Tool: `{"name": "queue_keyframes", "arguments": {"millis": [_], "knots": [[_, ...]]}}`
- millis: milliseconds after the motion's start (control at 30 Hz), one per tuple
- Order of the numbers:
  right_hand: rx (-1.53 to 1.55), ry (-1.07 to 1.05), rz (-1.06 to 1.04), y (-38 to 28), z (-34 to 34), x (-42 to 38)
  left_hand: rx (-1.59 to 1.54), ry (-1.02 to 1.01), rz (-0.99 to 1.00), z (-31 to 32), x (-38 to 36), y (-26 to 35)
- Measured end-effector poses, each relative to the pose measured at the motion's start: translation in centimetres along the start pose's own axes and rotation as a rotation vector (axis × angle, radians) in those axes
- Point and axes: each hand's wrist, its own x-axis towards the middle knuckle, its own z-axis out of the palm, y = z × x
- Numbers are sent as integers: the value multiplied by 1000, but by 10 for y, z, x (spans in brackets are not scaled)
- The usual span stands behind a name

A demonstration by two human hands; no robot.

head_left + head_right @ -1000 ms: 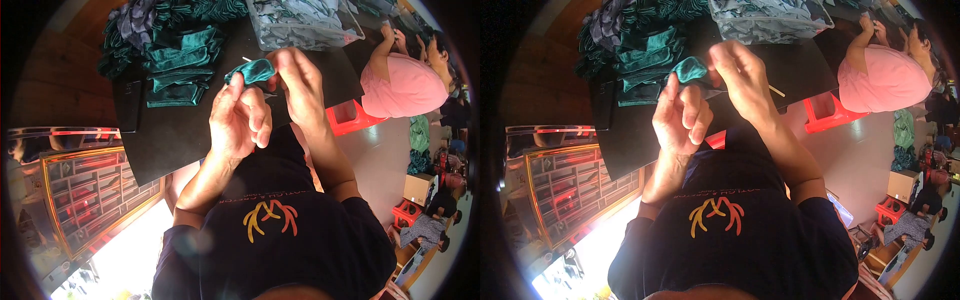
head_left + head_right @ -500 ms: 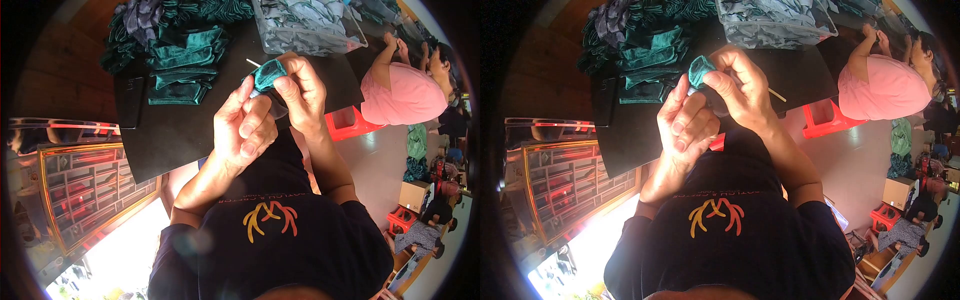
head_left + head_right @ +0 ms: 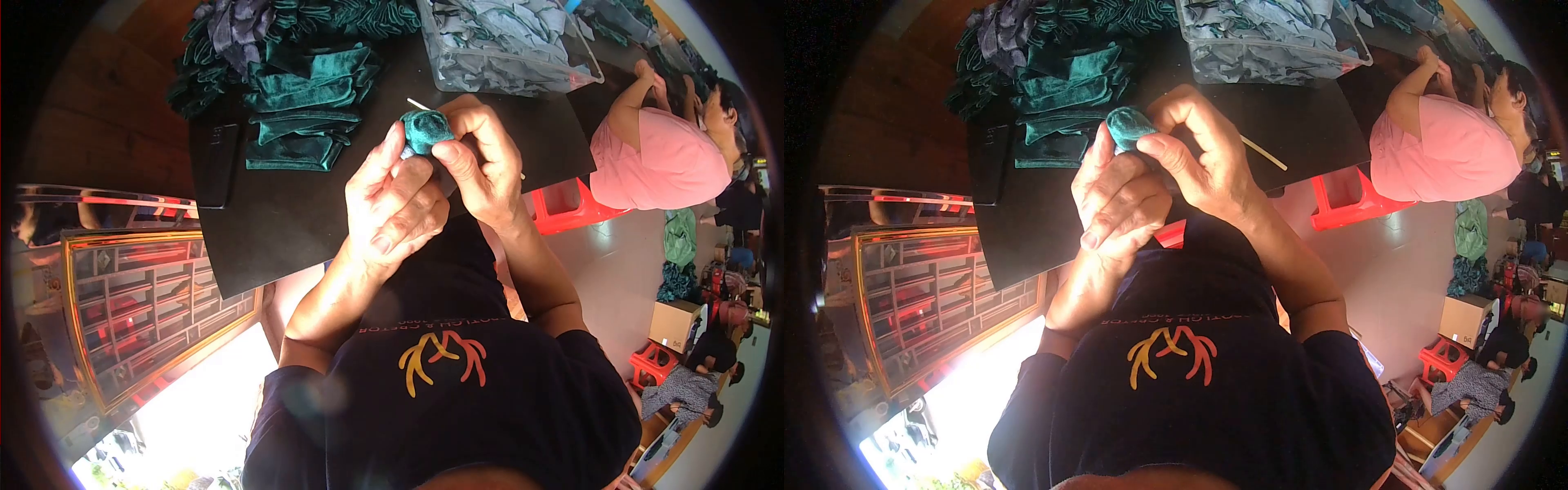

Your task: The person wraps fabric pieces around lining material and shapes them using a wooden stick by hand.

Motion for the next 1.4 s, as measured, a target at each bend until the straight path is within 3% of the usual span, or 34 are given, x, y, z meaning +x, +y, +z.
{"name": "queue_keyframes", "arguments": {"millis": [100,233,367,467,567,700,833,1033,1200,1267,1400], "knots": [[-17,127,-39,-7,5,7,106,73,33,6,0,-1],[-220,103,-179,-7,-1,5,99,103,17,-2,-3,-1],[-264,193,-255,2,-2,3,331,232,113,-5,-7,-9],[-276,161,-237,3,-3,1,374,264,126,1,-9,-12],[-234,119,-146,2,-2,-1,141,143,41,3,-6,-9],[59,75,10,4,-3,-6,116,181,-21,10,-6,-7],[47,-75,-117,21,-19,-4,237,176,-28,2,-12,-6],[91,-173,8,12,-20,-10,406,133,18,-6,-15,1],[380,-140,143,4,-21,1,263,211,70,-8,-11,-1],[398,-70,308,-10,-17,5,289,238,36,-6,-9,-1],[421,-178,515,-10,-20,9,278,156,-31,-8,-7,-3]]}}
